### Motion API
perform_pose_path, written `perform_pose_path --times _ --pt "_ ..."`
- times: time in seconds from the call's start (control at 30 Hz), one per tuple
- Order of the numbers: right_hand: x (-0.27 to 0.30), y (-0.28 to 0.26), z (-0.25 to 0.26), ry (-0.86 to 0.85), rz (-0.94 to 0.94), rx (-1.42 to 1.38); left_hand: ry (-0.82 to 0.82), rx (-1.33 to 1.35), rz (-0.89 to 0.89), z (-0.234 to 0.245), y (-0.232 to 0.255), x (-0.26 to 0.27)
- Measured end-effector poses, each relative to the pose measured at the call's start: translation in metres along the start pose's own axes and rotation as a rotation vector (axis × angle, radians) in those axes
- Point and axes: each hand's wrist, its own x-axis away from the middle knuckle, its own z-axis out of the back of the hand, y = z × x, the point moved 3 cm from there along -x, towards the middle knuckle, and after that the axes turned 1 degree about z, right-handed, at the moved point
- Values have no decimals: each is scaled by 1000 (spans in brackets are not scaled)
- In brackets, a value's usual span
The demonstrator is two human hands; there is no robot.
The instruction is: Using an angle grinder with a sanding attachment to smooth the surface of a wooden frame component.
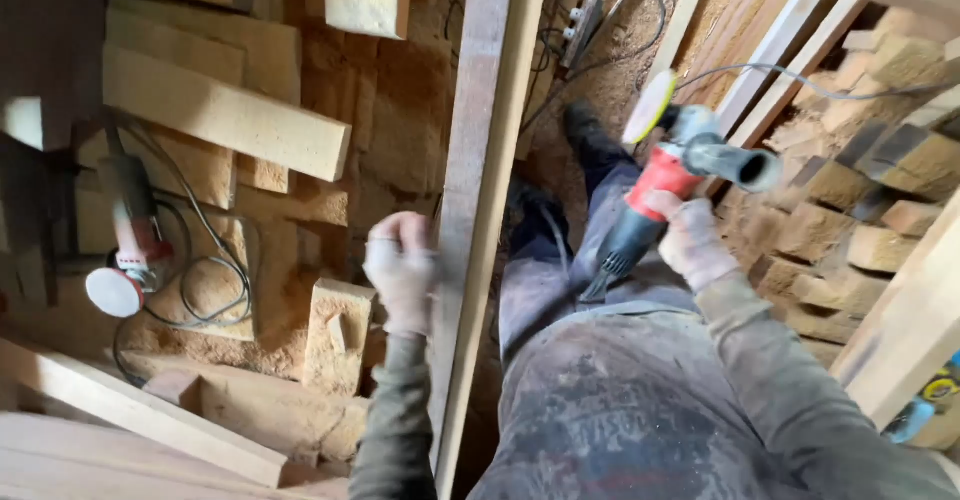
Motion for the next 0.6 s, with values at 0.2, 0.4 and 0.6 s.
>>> perform_pose_path --times 0.2,0.4,0.6 --pt "125 -172 -25 -188 288 -215 -536 166 -474 -35 195 104" --pt "175 -244 -52 -605 659 -68 -772 479 215 -29 237 85" --pt "139 -299 -91 -1105 616 -137 -740 896 311 -23 277 62"
